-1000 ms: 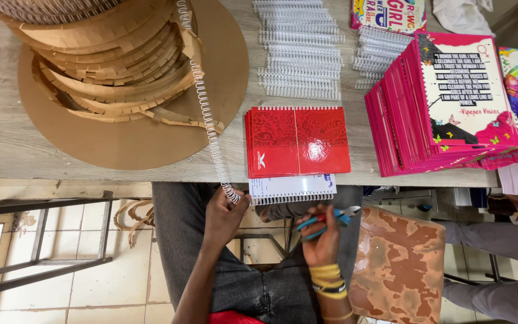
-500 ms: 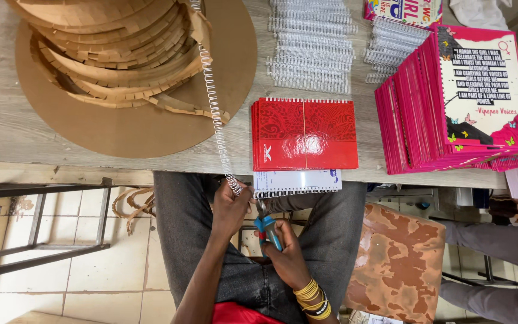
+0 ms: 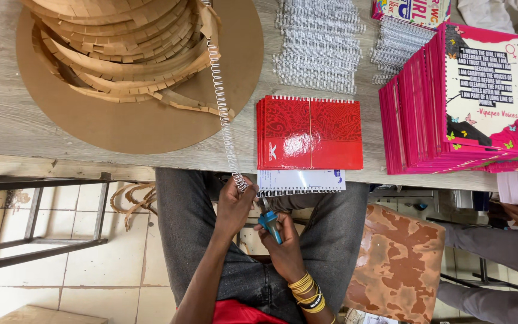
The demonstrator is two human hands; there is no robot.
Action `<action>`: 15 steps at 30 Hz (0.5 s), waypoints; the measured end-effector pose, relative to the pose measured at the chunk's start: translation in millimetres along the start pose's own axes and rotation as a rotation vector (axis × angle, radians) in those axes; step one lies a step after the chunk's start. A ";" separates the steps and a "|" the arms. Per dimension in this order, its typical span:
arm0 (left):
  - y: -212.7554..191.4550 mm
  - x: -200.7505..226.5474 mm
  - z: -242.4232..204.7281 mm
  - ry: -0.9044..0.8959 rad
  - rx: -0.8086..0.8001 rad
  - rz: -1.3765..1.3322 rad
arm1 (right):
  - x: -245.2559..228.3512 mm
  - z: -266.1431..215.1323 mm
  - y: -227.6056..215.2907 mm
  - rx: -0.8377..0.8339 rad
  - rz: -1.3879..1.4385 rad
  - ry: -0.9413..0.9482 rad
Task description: The person cuts a long white plastic spiral binding coil using blue-handled scissors. They hold the coil with their left hand and cut it into shorter segments with their right hand, placing the cut pieces on the table.
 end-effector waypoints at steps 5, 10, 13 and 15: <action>6.1 13.1 -9.1 0.064 0.026 0.061 | 25.5 4.7 9.7 -0.071 0.183 0.207; 19.5 -1.3 -5.0 0.008 -0.037 -0.065 | 36.6 12.2 15.3 -0.101 0.232 0.140; 24.0 0.1 -9.5 -0.113 -0.031 -0.173 | 19.1 10.1 17.6 -0.147 0.149 0.119; 23.1 2.3 -11.5 -0.105 -0.020 -0.184 | 18.1 9.4 18.9 -0.131 0.096 0.123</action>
Point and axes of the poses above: each hand's wrist, its own z-axis towards the middle knuckle, its own y-axis out of the palm, x = y × z, the point moved 6 cm from there along z, towards the middle knuckle, and after that the axes turned 11 degrees about -z, right-handed, at the moved point
